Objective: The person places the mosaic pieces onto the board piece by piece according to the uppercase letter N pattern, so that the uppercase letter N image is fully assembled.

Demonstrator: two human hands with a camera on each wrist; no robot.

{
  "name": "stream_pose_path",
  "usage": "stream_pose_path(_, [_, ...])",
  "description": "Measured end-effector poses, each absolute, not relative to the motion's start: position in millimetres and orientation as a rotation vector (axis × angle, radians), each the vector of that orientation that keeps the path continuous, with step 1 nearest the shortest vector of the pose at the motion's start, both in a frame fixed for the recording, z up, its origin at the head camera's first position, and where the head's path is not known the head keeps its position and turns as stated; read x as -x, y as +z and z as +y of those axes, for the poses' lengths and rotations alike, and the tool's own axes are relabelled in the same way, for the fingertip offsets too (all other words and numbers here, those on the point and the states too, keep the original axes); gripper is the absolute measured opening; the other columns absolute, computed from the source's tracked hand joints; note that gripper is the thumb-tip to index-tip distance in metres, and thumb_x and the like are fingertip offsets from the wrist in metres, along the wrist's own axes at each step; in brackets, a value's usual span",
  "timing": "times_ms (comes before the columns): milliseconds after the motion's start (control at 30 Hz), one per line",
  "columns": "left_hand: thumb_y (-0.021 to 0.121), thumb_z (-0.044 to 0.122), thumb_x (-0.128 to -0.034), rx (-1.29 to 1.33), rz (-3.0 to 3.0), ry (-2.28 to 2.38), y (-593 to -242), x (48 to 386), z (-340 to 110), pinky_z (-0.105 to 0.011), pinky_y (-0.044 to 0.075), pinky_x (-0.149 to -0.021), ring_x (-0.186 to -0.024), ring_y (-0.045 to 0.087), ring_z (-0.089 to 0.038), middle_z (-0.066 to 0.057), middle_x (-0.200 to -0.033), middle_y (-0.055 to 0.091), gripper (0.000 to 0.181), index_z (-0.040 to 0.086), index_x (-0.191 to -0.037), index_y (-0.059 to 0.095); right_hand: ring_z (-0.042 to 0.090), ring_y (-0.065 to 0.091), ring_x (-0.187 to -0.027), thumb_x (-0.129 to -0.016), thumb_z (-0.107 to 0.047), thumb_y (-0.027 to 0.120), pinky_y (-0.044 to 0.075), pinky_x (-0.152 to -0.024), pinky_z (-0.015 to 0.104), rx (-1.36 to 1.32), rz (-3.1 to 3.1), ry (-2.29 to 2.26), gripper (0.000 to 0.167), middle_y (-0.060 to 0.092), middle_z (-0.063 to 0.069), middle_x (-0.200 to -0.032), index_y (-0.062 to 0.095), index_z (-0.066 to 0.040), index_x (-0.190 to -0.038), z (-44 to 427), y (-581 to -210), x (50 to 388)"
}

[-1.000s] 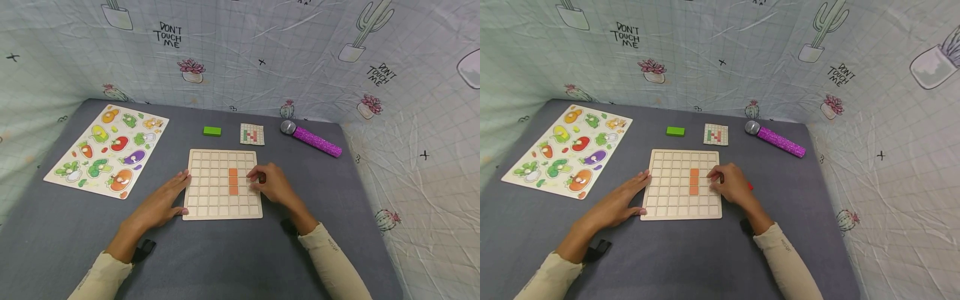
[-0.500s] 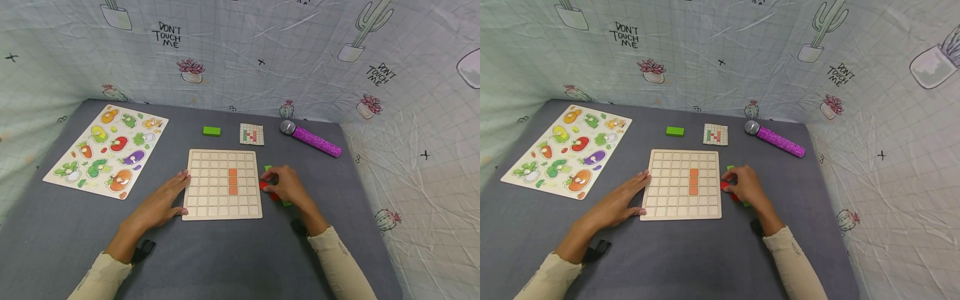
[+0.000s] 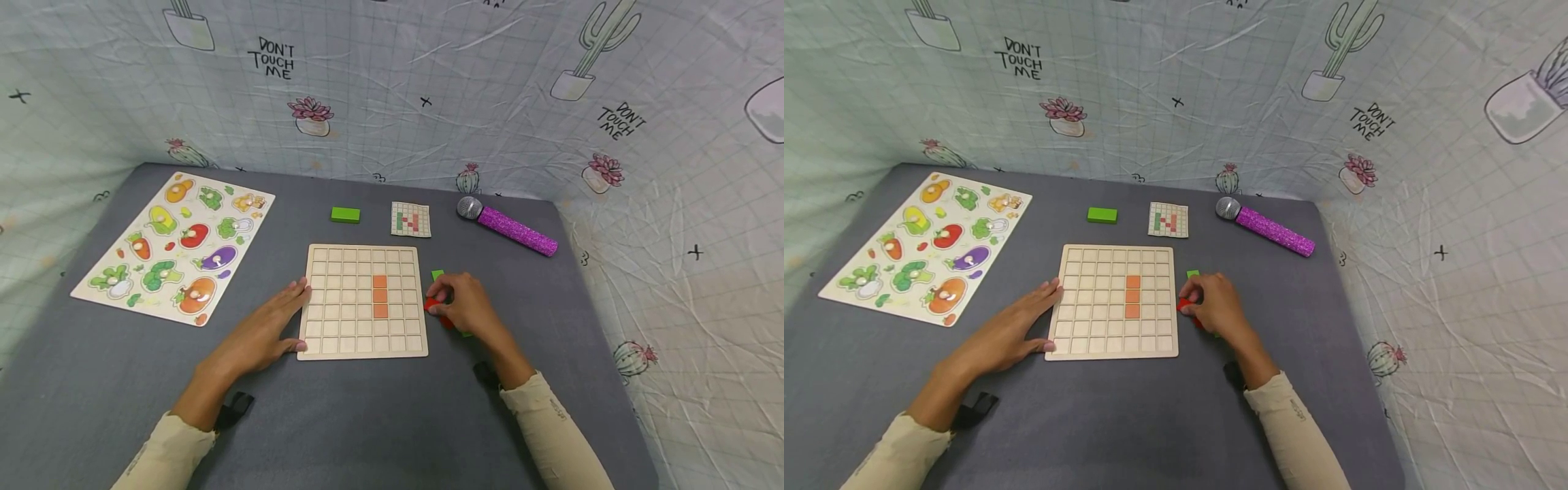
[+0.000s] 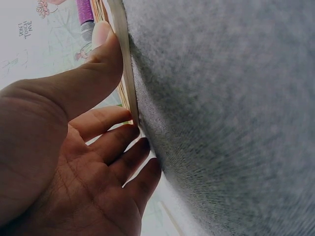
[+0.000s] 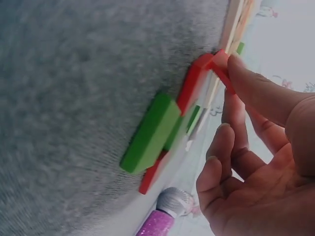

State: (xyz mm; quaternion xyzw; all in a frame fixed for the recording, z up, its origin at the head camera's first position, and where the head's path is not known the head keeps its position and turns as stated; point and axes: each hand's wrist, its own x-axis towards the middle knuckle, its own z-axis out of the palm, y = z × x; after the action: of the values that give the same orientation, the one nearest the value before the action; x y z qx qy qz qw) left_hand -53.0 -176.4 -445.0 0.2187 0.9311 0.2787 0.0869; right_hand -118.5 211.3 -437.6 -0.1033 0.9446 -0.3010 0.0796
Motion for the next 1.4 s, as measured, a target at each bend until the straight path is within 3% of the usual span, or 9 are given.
stream_pose_path(433, [0.089,0.016,-0.0850,-0.653,2.772,0.834,-447,53,-177,-0.064,0.029,-0.126,-0.161,0.028,-0.045,-0.021,-0.175,0.028,0.096,-0.002,-0.163,0.037,0.013,0.058,-0.065,-0.085,-0.016,0.091,0.044,-0.059,0.028,0.373,2.782,-1.021,0.015,0.070,-0.005,-0.075,0.079,-0.019,-0.093,189,-424,101])
stream_pose_path(867, [0.089,0.016,-0.0848,-0.657,2.780,0.831,-446,52,-177,-0.064,0.029,-0.126,-0.161,0.029,-0.046,-0.022,-0.174,0.028,0.095,-0.003,-0.163,0.037,0.008,0.061,-0.068,-0.085,-0.010,0.089,0.048,-0.060,0.025,0.512,2.741,-1.013,0.014,0.071,-0.005,-0.075,0.077,-0.015,-0.087,150,-434,90])
stream_pose_path(1100, [0.089,0.015,-0.0854,-0.658,2.775,0.837,-447,52,-178,-0.064,0.029,-0.126,-0.161,0.028,-0.046,-0.022,-0.174,0.028,0.095,-0.003,-0.163,0.037,0.011,0.055,-0.080,-0.088,-0.014,0.087,0.045,-0.068,0.028,0.513,2.779,-0.888,0.017,0.065,-0.009,-0.071,0.074,-0.021,-0.082,136,-435,87])
stream_pose_path(1400, [0.089,0.015,-0.0854,-0.648,2.771,0.843,-448,52,-178,-0.065,0.029,-0.126,-0.161,0.028,-0.046,-0.022,-0.175,0.027,0.095,-0.003,-0.163,0.036,0.012,0.054,-0.082,-0.086,-0.013,0.088,0.044,-0.069,0.029,0.519,2.774,-0.827,0.019,0.064,-0.010,-0.069,0.074,-0.022,-0.076,133,-436,87])
